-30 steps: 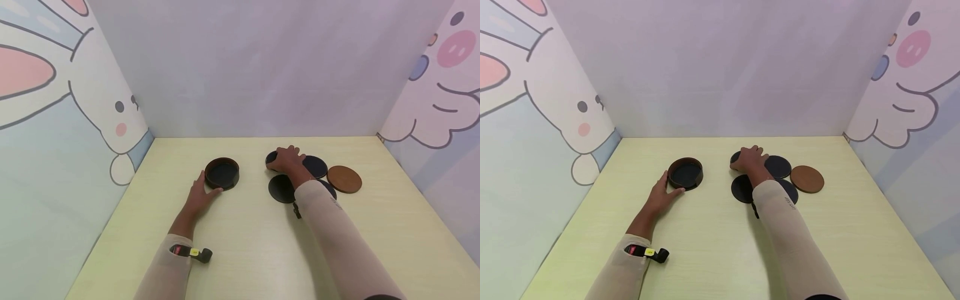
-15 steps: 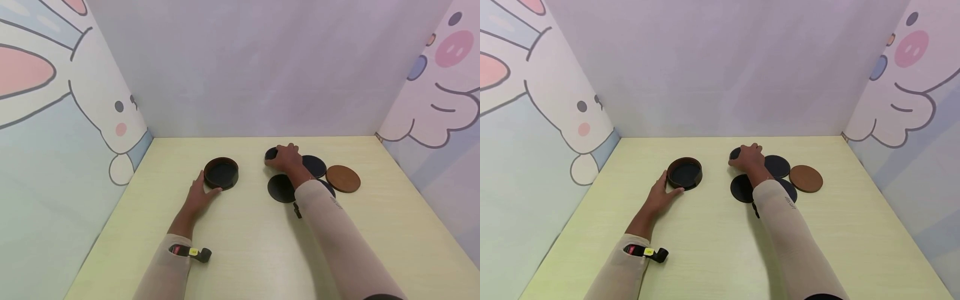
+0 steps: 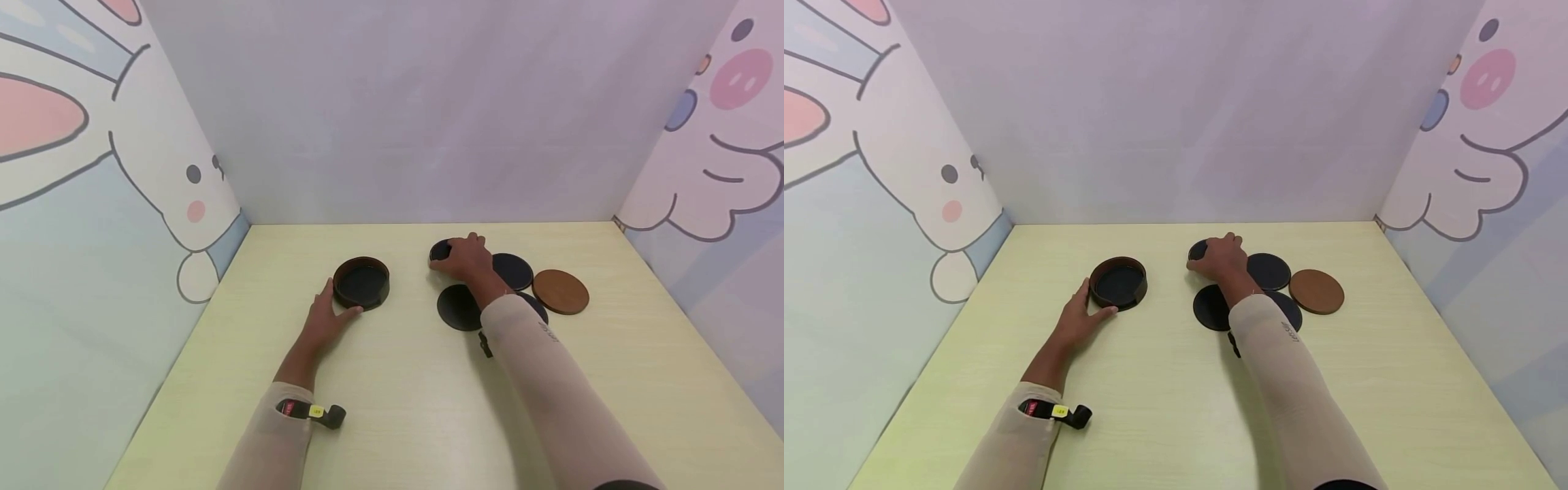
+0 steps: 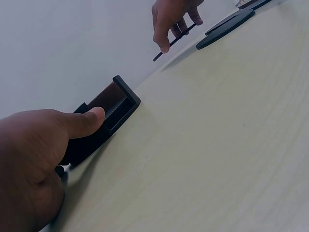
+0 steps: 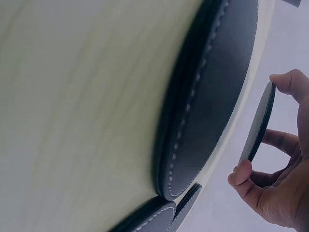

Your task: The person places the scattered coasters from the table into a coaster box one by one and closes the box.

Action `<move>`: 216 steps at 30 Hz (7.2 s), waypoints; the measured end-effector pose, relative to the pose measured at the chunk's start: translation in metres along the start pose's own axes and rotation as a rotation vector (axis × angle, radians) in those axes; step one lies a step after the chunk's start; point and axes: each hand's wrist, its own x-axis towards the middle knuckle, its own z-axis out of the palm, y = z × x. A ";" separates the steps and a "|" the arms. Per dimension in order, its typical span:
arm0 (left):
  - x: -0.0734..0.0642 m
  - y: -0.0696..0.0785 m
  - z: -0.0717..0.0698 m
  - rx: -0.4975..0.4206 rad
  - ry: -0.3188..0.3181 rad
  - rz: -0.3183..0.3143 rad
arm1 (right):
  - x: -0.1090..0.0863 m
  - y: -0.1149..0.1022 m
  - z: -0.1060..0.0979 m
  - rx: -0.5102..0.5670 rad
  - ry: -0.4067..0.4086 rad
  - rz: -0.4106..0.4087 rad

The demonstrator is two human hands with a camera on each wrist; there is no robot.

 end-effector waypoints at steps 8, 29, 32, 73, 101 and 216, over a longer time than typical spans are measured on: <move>0.002 -0.002 0.001 0.004 -0.002 -0.008 | 0.000 0.002 0.002 -0.006 0.006 -0.009; 0.002 -0.003 0.000 0.009 0.000 -0.013 | -0.005 -0.025 0.009 -0.004 0.018 -0.073; 0.002 -0.003 0.000 0.012 0.000 -0.009 | -0.008 -0.034 0.010 0.006 0.031 -0.093; -0.005 -0.002 0.000 0.011 -0.008 -0.043 | -0.042 -0.126 0.038 -0.066 0.077 -0.273; 0.002 -0.005 0.001 0.008 0.003 0.046 | -0.051 -0.157 0.054 -0.227 0.100 -0.393; -0.002 -0.003 0.004 0.027 0.030 0.015 | -0.091 -0.015 0.002 -0.170 -0.320 -0.016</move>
